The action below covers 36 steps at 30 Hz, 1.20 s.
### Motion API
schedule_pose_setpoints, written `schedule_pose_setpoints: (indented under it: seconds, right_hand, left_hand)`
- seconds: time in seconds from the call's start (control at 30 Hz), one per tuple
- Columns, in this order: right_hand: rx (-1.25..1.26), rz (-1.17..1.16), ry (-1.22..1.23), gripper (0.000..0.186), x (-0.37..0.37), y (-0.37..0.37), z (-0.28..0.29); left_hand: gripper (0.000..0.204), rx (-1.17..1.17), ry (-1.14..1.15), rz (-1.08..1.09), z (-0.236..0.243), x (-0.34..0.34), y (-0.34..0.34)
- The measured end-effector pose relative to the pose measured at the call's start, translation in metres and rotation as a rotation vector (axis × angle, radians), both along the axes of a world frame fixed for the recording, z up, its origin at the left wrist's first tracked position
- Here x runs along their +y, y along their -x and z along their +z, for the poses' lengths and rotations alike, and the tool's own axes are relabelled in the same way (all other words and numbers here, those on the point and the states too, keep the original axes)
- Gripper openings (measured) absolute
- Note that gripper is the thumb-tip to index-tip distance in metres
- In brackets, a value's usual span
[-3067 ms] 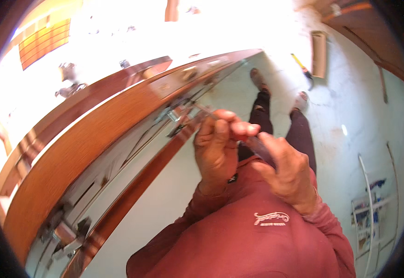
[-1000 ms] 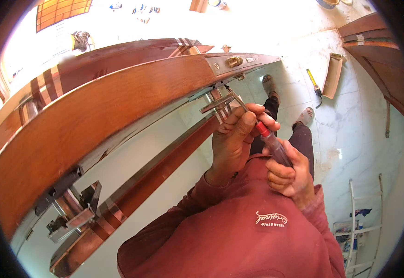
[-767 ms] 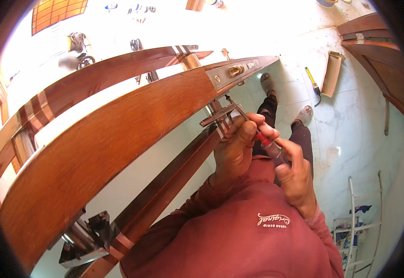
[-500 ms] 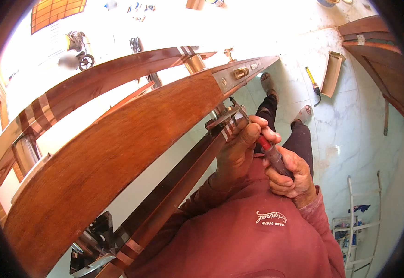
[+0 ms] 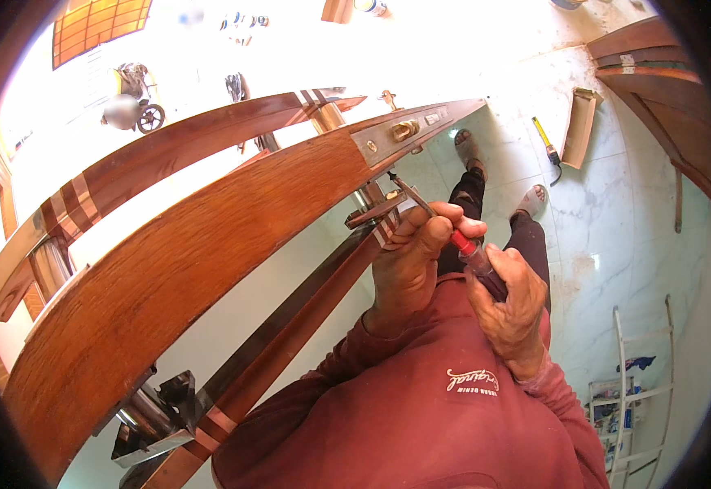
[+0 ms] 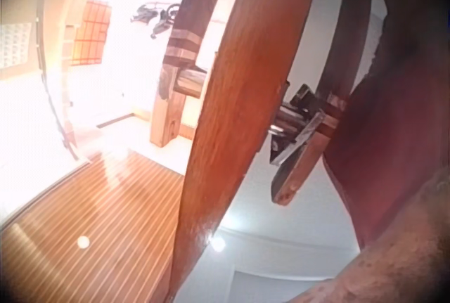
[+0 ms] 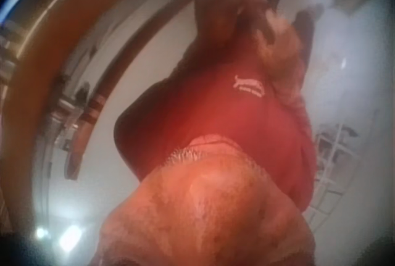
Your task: The person installs a door lock on a wooden door using a screwdriver. They repeatedly tighten screws on the lock mechanism, retrieve additional screws from a cardboard box, and adjust the lock plate while sitting on the floor.
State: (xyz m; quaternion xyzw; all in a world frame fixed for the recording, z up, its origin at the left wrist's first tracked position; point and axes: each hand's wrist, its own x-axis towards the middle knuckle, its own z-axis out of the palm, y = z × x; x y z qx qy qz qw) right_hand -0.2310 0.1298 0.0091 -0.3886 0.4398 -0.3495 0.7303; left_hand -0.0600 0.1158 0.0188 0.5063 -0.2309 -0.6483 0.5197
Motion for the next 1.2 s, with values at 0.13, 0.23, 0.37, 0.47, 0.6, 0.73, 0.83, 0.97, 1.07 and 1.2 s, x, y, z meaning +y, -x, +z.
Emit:
schedule_pose_setpoints:
  seconds: [0.13, 0.23, 0.37, 0.47, 0.6, 0.73, 0.83, 0.97, 1.07, 1.2]
  right_hand:
    - [-0.219, -0.052, -0.378, 0.03, 0.002, 0.009, 0.007]
    - [-0.089, -0.011, -0.241, 0.03, 0.006, 0.014, 0.006]
    - [0.319, 0.013, 0.219, 0.04, 0.012, 0.006, 0.002]
    - [0.351, -0.16, 0.459, 0.05, 0.017, -0.008, -0.008]
    - [-0.648, -0.005, -0.697, 0.039, 0.006, 0.02, -0.006]
    - [-0.443, 0.108, -0.643, 0.035, 0.015, 0.018, -0.005]
    - [0.243, -0.102, 0.223, 0.033, 0.025, -0.006, -0.012]
    - [-0.215, -0.247, -0.246, 0.034, 0.013, -0.006, 0.0]
    - [-0.649, 0.001, -0.728, 0.038, 0.005, 0.011, 0.002]
    - [0.001, -0.029, -0.088, 0.035, 0.024, -0.003, -0.002]
  left_hand:
    - [0.025, 0.181, 0.036, 0.014, 0.001, 0.0, 0.0]
    - [0.025, 0.211, 0.026, 0.007, 0.004, -0.002, -0.001]
    - [0.025, 0.161, -0.082, 0.007, 0.013, -0.004, 0.002]
    - [0.026, 0.158, -0.03, -0.019, 0.002, 0.001, -0.002]
    - [0.026, 0.199, 0.026, -0.039, -0.002, -0.001, -0.005]
    - [0.026, 0.173, -0.066, -0.04, 0.012, -0.006, -0.008]
    - [0.027, 0.172, -0.15, 0.019, 0.006, -0.002, -0.005]
    - [0.03, 0.066, -0.07, -0.027, 0.003, -0.002, -0.008]
    - [0.03, 0.187, -0.036, -0.019, -0.002, 0.001, -0.01]
    - [0.029, 0.29, -0.138, 0.057, 0.013, 0.001, 0.0]
